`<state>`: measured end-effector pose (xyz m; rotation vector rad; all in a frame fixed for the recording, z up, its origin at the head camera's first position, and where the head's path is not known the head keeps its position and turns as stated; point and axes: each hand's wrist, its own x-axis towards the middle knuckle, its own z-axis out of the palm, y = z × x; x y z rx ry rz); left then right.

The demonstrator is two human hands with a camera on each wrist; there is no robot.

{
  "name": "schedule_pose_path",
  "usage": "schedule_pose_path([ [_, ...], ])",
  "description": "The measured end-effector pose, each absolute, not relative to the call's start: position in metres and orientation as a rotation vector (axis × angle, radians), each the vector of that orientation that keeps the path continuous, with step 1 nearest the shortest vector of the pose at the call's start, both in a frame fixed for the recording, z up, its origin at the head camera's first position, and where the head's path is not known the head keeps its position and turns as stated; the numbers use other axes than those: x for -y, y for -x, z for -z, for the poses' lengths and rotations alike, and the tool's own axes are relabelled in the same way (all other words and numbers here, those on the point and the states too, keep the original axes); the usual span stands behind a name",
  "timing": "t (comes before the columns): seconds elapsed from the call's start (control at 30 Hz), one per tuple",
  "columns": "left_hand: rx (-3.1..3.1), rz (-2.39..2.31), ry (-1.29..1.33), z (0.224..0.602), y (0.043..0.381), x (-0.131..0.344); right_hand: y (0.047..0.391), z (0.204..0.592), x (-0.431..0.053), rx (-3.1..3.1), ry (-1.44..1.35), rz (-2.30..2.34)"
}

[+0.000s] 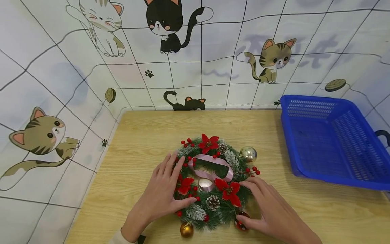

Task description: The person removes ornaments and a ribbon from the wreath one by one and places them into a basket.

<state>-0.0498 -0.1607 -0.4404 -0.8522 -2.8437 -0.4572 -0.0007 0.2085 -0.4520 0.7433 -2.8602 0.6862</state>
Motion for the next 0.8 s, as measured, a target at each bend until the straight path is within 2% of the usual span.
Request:
schedule_pose_path([
  [0.27, 2.859, 0.483, 0.797, 0.446, 0.047, 0.162, -0.009, 0.457, -0.211, 2.926, -0.641, -0.689],
  [0.8, 2.891, 0.584, 0.634, 0.46, 0.046, 0.163, -0.019, 0.465, -0.209, 3.007, -0.62, -0.751],
])
